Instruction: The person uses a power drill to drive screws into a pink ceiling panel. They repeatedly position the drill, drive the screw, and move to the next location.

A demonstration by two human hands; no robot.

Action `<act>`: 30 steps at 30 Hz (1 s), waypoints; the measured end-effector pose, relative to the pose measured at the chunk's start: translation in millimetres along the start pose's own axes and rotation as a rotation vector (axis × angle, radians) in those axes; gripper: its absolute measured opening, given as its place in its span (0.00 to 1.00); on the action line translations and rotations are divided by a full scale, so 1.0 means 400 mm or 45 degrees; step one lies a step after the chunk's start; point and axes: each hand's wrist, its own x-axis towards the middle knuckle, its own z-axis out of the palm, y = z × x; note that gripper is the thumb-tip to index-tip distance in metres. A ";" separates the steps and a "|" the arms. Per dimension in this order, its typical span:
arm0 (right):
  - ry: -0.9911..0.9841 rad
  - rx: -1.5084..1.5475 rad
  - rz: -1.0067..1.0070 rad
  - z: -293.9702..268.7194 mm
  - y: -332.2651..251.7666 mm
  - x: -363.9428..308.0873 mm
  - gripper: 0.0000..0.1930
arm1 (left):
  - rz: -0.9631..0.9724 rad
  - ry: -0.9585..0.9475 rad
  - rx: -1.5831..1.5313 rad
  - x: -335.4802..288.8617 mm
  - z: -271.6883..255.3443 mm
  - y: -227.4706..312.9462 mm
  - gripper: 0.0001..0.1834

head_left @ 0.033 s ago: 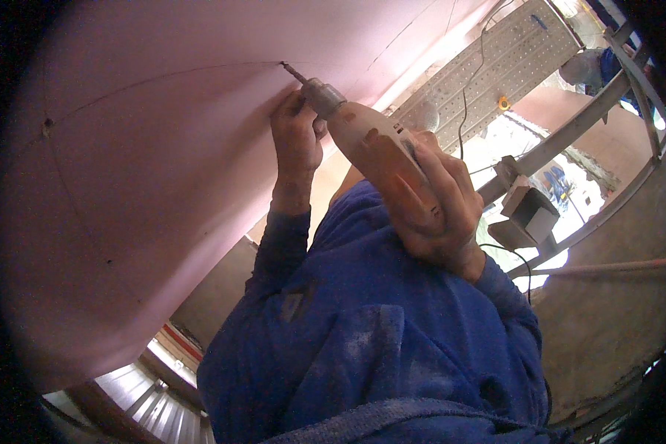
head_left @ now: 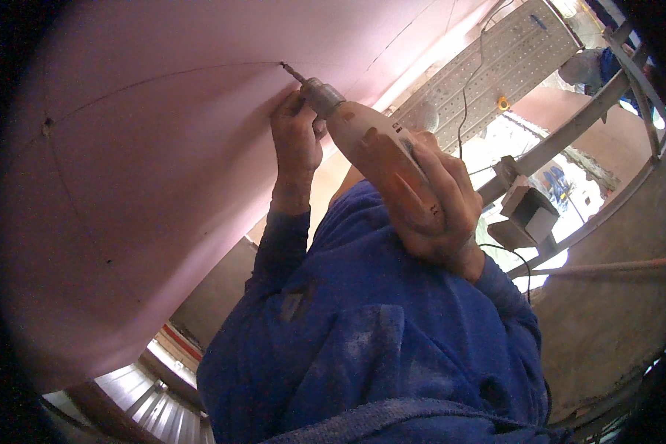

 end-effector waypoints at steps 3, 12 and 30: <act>0.012 0.018 -0.017 0.001 -0.002 0.011 0.33 | 0.056 -0.018 -0.006 0.001 0.005 0.002 0.09; 0.057 -0.147 -0.125 0.006 0.012 0.020 0.33 | 0.012 0.004 -0.104 0.002 -0.004 -0.002 0.07; 0.045 -0.420 -0.378 -0.006 0.089 0.020 0.32 | -0.240 0.013 -0.322 -0.048 0.003 -0.014 0.14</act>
